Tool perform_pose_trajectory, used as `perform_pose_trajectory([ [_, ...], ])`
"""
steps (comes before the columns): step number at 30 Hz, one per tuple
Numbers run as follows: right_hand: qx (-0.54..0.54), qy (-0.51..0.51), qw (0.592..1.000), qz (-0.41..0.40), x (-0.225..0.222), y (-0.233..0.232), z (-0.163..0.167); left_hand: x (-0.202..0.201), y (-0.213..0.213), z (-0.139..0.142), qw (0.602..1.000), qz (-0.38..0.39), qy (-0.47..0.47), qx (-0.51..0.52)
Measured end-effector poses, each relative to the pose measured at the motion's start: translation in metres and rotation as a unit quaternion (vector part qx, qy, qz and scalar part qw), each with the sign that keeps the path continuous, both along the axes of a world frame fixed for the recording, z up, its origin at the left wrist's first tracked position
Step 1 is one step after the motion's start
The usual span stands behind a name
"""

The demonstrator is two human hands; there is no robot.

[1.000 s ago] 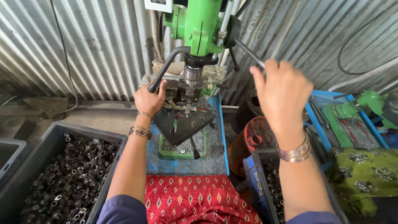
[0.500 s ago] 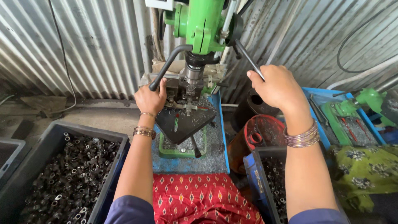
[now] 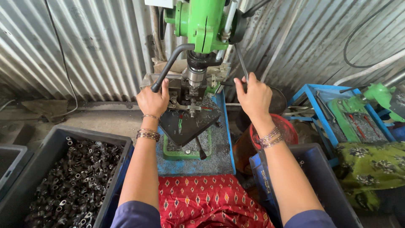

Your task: The person repeatedly places small metal parts under a drill press, lowers the drill to bore a hole, then removes the part and sets it aside. The cycle continues with multiple parts taken from a nearby bin and processed one at a time.

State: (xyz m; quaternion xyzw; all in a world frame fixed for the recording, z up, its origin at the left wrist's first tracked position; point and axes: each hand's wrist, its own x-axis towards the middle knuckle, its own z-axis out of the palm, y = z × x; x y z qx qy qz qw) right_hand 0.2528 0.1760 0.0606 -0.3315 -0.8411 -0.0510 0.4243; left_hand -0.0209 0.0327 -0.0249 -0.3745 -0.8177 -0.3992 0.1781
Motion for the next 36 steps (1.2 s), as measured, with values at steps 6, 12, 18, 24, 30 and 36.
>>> perform_pose_trajectory([
  [6, 0.07, -0.005, 0.997, -0.039, -0.005, 0.014, -0.017, 0.002, 0.0, 0.0, 1.0, 0.013, -0.008, -0.007],
  [12, 0.1, 0.001, 0.994, -0.038, -0.007, 0.017, -0.02, 0.0, 0.005, -0.003, 0.999, 0.041, 0.002, -0.014],
  [18, 0.109, 0.0, 0.993, -0.046, -0.009, 0.022, -0.025, -0.004, 0.007, -0.011, 0.998, 0.05, 0.02, -0.018],
  [24, 0.116, 0.01, 0.992, -0.042, -0.011, 0.025, -0.029, -0.003, 0.007, -0.011, 0.999, 0.048, 0.024, -0.009],
  [30, 0.131, 0.013, 0.99, -0.041, -0.014, 0.03, -0.032, -0.003, 0.007, -0.009, 0.999, 0.048, 0.015, -0.012],
  [36, 0.148, 0.025, 0.989, -0.014, -0.014, 0.034, -0.035, -0.004, 0.006, -0.008, 0.999, 0.047, 0.008, -0.021],
])
